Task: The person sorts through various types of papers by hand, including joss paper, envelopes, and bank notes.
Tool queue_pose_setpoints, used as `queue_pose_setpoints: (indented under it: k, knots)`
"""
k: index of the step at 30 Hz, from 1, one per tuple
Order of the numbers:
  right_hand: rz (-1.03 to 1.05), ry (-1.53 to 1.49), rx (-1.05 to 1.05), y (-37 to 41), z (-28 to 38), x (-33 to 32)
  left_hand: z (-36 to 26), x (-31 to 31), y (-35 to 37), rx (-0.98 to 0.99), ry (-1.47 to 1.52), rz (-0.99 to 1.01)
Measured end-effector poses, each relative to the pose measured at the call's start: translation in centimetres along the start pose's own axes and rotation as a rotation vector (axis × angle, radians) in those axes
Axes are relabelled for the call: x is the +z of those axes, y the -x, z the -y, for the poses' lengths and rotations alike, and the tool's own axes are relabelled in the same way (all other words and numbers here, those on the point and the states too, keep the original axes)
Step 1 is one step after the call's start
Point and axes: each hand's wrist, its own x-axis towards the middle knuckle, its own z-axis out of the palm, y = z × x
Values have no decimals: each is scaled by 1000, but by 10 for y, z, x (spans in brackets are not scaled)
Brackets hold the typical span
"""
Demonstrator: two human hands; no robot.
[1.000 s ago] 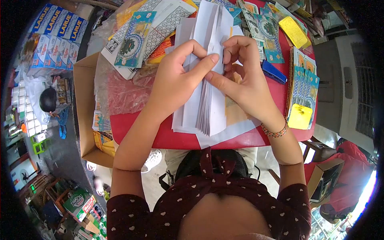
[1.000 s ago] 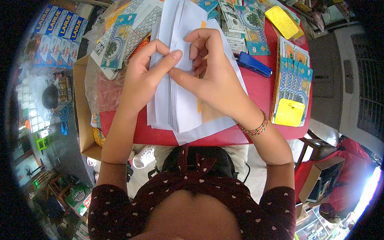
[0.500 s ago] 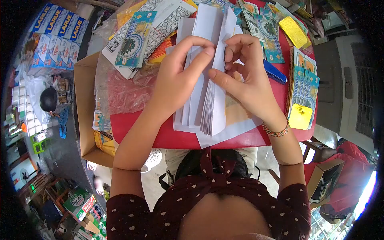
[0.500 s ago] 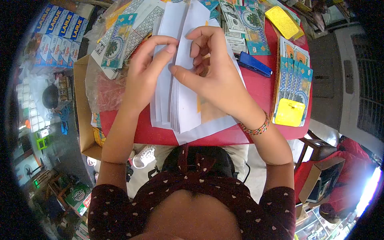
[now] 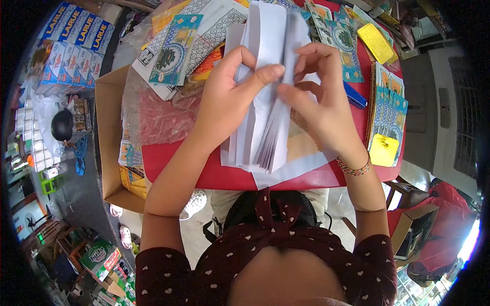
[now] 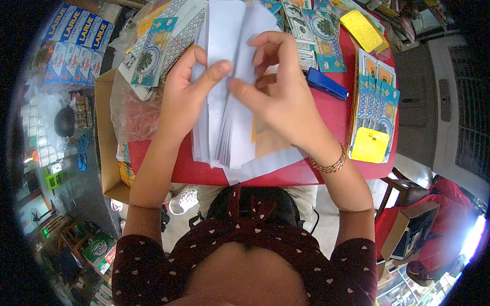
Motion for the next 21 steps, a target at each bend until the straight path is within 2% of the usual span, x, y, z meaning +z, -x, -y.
queue_pose_setpoints:
  k: [3,5,7,9,10,13,15,17,18,19,21]
  knots:
    - [-33,-42,21,-3,5,-8,3,2,-4,5,114,-41]
    - [-128,-144,182,-5,9,-11,1,2,-4,35,145,-61]
    - [-83,-116,186,-5,9,-14,-5,1,-3,-52,246,-46]
    - [4,-65,327,-4,12,-13,-2,1,-1,-39,264,-28]
    - [16,-36,260,-4,10,-10,-2,2,-4,-20,285,-11]
    - [51,-76,234,-3,9,-9,-9,5,-2,-43,367,18]
    - [57,-115,248,-3,16,-15,-9,9,-2,-22,408,16]
    - [88,-4,382,-6,22,-23,-9,8,-2,-13,441,4]
    - [-5,-124,313,-5,17,-20,-8,7,-2,-25,431,16]
    - [-3,-129,315,-6,13,-23,-8,5,-3,-34,420,28]
    - [15,-175,401,-7,9,-34,-8,5,-2,-43,450,14]
